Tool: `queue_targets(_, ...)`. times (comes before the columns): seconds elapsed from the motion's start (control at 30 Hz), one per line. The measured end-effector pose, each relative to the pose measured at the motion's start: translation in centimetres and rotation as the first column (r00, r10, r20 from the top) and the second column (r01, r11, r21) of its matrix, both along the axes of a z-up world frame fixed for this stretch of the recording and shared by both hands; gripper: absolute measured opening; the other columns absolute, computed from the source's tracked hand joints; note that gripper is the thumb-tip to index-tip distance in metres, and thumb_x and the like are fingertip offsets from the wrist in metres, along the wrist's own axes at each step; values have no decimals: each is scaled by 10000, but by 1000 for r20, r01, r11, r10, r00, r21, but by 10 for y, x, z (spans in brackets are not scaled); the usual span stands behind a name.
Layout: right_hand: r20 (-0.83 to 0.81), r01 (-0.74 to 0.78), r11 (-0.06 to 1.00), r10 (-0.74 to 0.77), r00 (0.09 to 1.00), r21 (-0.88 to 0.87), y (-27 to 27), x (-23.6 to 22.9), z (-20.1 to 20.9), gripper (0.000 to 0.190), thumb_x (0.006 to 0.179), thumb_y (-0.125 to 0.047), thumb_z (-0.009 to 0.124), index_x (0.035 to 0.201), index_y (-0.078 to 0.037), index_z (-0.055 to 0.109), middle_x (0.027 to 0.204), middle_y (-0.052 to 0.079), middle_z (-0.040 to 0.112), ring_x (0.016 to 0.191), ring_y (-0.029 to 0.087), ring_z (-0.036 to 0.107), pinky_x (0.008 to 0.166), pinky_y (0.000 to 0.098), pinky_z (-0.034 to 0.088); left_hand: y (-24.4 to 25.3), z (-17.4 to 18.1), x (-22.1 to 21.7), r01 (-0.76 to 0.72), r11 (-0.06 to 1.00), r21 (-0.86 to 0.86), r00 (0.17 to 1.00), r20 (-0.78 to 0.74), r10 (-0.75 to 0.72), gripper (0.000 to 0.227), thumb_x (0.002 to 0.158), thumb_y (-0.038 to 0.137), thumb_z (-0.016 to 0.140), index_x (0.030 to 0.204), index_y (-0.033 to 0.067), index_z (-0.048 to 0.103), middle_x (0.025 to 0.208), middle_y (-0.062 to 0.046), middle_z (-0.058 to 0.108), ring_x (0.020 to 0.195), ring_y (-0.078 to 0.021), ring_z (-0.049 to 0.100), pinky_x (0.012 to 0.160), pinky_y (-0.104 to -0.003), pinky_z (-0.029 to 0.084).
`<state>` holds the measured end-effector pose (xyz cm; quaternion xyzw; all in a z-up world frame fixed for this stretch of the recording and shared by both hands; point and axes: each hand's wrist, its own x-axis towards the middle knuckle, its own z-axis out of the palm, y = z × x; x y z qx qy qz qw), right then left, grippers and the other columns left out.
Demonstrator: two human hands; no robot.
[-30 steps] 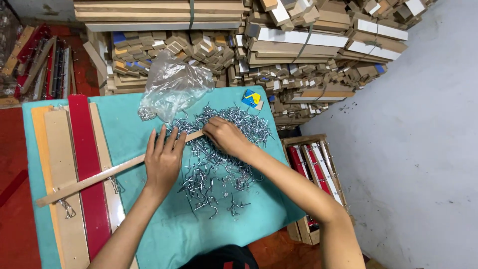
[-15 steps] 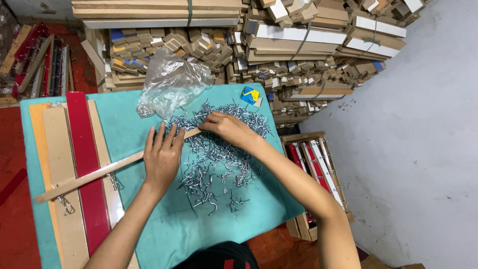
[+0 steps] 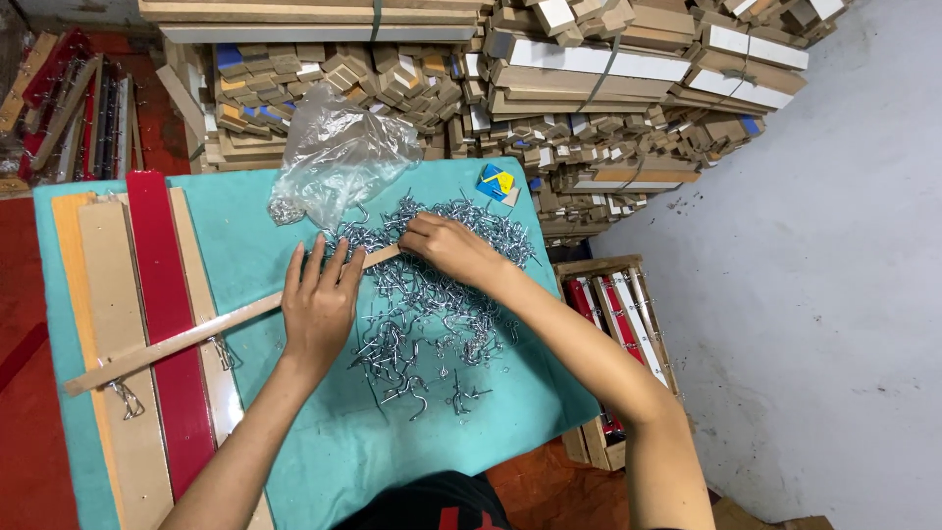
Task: Sliding metal hooks onto wooden strips and placing them in a box
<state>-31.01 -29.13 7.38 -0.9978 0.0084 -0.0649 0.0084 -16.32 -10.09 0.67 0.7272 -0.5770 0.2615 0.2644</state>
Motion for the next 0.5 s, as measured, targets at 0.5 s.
queue_targets(0.5,20,194,929,-211,977,316,13,2,8,96,978,-85,650,925,-31,710,848,134,678,856,261,680,772,341,564,0,-2,1,10,1000,-20,1000,0,-10,235,993,255,669,1212,211,741,1184,-69,761,1234,-292,677,1163,-484,425)
